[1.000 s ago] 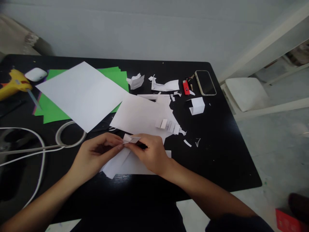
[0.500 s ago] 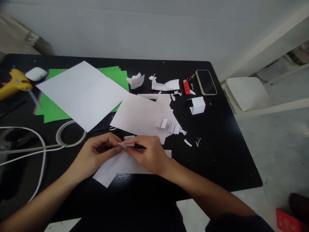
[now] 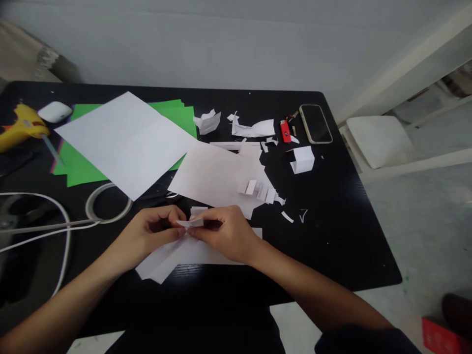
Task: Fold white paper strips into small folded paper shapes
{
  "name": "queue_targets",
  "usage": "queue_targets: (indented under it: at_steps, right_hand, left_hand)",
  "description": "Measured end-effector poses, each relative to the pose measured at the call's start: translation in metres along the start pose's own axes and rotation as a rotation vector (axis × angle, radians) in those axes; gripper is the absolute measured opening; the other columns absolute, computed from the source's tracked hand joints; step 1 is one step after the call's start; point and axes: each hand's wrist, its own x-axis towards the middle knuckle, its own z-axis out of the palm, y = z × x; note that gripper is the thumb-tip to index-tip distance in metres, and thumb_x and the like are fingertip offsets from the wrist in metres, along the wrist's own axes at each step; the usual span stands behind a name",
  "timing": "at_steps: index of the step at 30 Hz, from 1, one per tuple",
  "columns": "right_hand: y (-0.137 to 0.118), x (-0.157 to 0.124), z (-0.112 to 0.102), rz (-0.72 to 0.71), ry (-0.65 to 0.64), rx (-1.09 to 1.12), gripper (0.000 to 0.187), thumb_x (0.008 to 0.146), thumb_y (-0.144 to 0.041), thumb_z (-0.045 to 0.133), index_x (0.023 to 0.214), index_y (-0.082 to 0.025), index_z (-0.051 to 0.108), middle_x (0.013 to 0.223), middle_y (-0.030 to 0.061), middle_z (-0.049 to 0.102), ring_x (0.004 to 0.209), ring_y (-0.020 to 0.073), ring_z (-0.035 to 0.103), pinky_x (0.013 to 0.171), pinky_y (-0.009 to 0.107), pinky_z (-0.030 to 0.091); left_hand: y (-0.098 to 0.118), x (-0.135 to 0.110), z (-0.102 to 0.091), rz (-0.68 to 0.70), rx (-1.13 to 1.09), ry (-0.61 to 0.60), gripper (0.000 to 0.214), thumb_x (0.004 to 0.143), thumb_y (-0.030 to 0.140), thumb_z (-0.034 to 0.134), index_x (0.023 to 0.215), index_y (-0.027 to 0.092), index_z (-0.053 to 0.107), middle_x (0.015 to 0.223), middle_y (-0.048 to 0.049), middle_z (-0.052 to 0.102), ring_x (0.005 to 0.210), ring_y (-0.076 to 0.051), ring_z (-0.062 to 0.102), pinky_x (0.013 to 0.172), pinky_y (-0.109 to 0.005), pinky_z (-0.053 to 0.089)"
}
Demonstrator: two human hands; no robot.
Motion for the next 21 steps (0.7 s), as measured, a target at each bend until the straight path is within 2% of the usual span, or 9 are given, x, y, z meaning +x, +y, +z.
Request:
queue_targets:
  at_steps: [4,8,12,16,21]
  right_hand:
    - [-0.002,0.001,-0.001,0.054,-0.023,0.037,0.008,0.083,-0.027,0.082,0.086,-0.021,0.082,0.081,0.0020,0.080,0.073,0.0193,0.075,0.065,0.031,0.061]
    - [-0.004,0.003,-0.003,0.091,0.040,0.113,0.015,0.079,-0.030,0.085,0.089,-0.019,0.080,0.086,0.0043,0.081,0.078,0.0210,0.076,0.069,0.033,0.062]
    - [-0.003,0.006,-0.004,0.068,0.114,0.176,0.018,0.079,-0.029,0.085,0.093,-0.018,0.080,0.090,0.0054,0.081,0.082,0.0213,0.077,0.074,0.034,0.063]
    - [-0.002,0.008,-0.006,0.048,0.170,0.164,0.018,0.080,-0.028,0.084,0.095,-0.019,0.081,0.092,0.0057,0.082,0.085,0.0215,0.078,0.078,0.035,0.064]
    - [-0.001,0.008,-0.006,0.050,0.176,0.177,0.020,0.080,-0.031,0.086,0.097,-0.021,0.082,0.093,0.0054,0.083,0.088,0.0234,0.079,0.081,0.038,0.066]
  left_hand:
    - [0.004,0.000,0.000,-0.010,0.020,-0.011,0.015,0.080,0.025,0.072,0.070,0.018,0.064,0.072,-0.0008,0.064,0.061,-0.012,0.056,0.054,-0.023,0.043]
    - [0.007,-0.001,0.001,0.047,0.028,0.021,0.018,0.093,0.030,0.063,0.080,0.019,0.068,0.068,-0.0008,0.064,0.062,-0.014,0.060,0.055,-0.024,0.049]
    - [0.005,-0.004,0.004,0.129,0.093,0.075,0.009,0.095,0.026,0.061,0.092,0.019,0.066,0.073,-0.0004,0.066,0.064,-0.013,0.061,0.055,-0.022,0.047]
    - [0.001,-0.005,0.007,0.210,0.120,0.048,0.006,0.096,0.024,0.061,0.097,0.019,0.065,0.084,-0.0030,0.068,0.072,-0.014,0.063,0.059,-0.023,0.049]
    - [-0.004,-0.004,0.010,0.260,0.039,0.021,0.016,0.095,0.026,0.067,0.109,0.021,0.063,0.093,-0.0051,0.072,0.082,-0.017,0.069,0.070,-0.026,0.056]
